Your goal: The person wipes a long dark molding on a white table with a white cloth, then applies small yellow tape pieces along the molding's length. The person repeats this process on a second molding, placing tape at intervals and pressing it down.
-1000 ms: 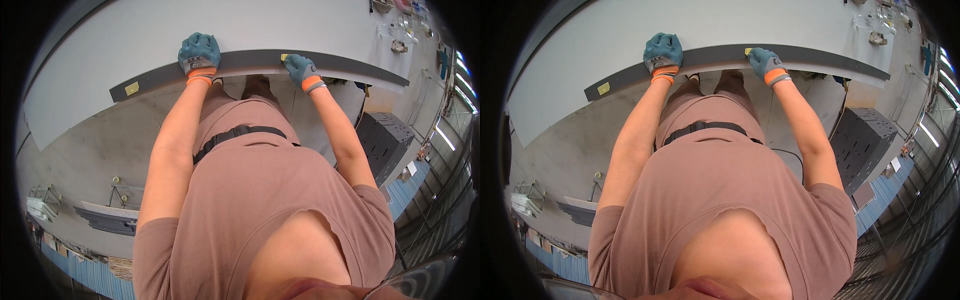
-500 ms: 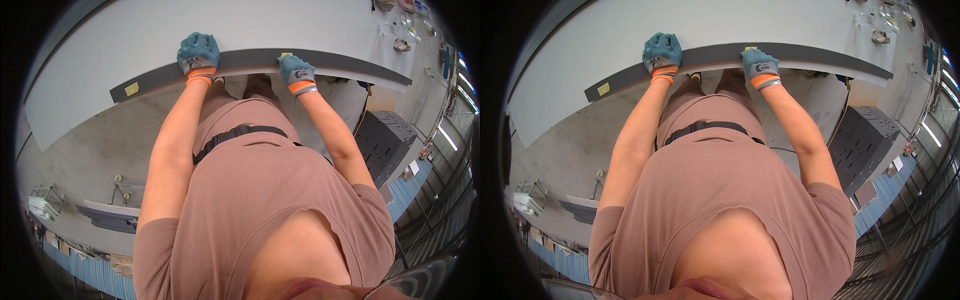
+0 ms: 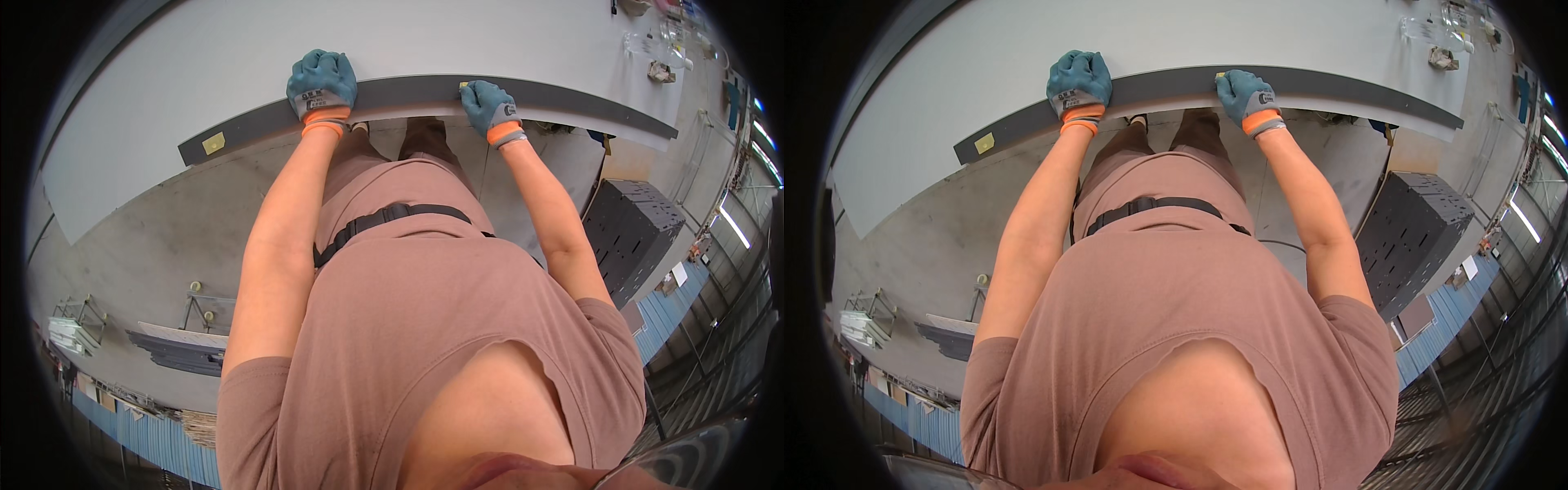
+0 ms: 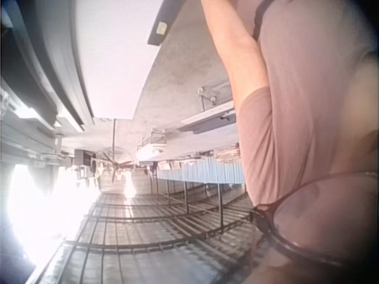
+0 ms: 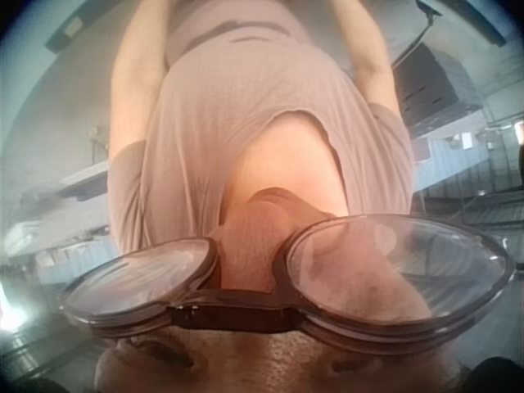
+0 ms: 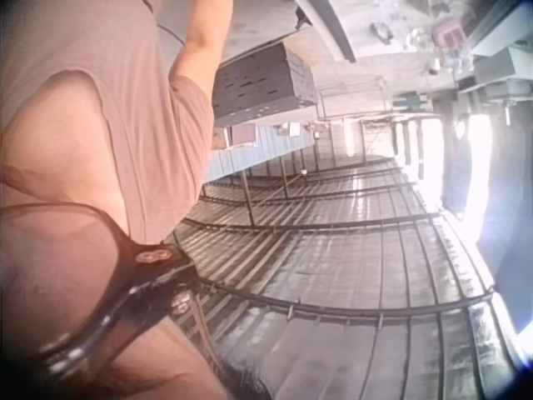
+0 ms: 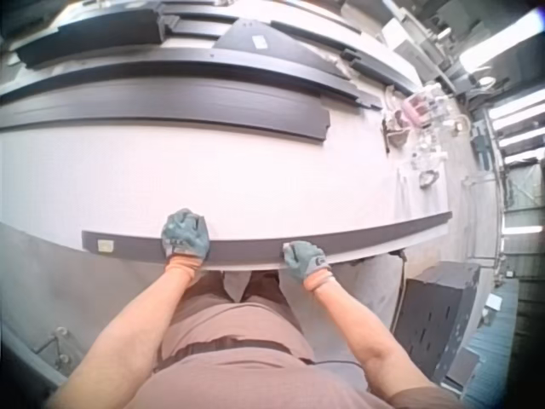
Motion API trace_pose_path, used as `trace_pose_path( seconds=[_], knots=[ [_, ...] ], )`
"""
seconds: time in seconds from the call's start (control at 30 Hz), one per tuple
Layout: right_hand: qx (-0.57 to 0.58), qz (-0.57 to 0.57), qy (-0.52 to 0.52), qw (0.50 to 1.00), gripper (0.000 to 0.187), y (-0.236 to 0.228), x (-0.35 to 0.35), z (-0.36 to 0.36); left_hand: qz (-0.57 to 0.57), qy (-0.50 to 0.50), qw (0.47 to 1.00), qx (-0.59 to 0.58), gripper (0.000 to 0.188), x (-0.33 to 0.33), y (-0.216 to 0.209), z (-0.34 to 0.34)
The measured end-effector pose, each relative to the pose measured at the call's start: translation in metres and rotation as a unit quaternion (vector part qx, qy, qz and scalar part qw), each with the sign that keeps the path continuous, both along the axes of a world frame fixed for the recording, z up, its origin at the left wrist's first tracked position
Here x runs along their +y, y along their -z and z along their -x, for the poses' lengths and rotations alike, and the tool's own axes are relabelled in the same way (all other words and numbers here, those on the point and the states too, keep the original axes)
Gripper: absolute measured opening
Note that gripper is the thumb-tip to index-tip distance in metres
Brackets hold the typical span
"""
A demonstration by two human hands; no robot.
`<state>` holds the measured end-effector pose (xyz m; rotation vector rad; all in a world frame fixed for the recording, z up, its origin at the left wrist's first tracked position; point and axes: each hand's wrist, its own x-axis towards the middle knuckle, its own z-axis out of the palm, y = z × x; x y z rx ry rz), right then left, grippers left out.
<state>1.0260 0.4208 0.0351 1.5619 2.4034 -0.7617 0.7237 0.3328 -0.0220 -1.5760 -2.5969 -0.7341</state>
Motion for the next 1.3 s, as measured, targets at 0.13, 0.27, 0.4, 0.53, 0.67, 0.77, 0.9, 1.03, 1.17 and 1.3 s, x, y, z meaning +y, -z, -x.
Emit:
trace_pose_path(
  seconds=[0.13,0.27,0.4,0.53,0.67,0.77,0.9,1.03,1.17,1.3],
  knots=[
    [0.143,0.056,0.034,0.988,0.034,-0.005,0.003,-0.015,0.016,-0.005,1.0,-0.005,0.02,0.001,-0.002,-0.001],
    [0.198,0.272,0.323,0.885,0.034,-0.026,-0.004,-0.014,0.026,-0.01,1.0,-0.016,0.02,0.001,-0.002,-0.001],
    [0.183,0.079,0.184,0.962,0.033,-0.016,-0.017,-0.016,0.017,-0.007,1.0,-0.013,0.018,0.0,-0.002,-0.001],
    [0.021,-0.173,-0.007,0.985,0.033,0.003,-0.031,-0.009,0.0,-0.006,1.0,-0.016,0.015,0.001,-0.003,-0.001],
    [-0.115,-0.106,-0.023,0.987,0.026,-0.004,-0.03,0.001,0.006,-0.004,1.0,-0.018,0.014,0.0,-0.003,-0.001],
    [-0.18,-0.044,-0.044,0.982,0.024,-0.015,-0.021,0.011,-0.005,-0.005,1.0,-0.016,0.014,0.001,-0.002,-0.002],
    [-0.205,-0.001,-0.065,0.977,0.025,-0.023,-0.008,0.017,-0.003,-0.006,1.0,-0.024,0.014,0.001,-0.003,-0.002],
    [-0.219,0.023,-0.06,0.974,0.025,-0.024,-0.003,0.022,-0.001,-0.003,0.999,-0.034,0.014,0.001,-0.006,-0.001],
    [-0.212,0.004,-0.059,0.976,0.023,-0.023,-0.006,0.026,0.0,-0.004,0.999,-0.034,0.014,0.0,-0.004,-0.001],
    [-0.207,-0.003,-0.039,0.977,0.022,-0.019,-0.009,0.028,0.0,-0.003,0.999,-0.036,0.016,0.0,-0.004,-0.001]
  ],
)
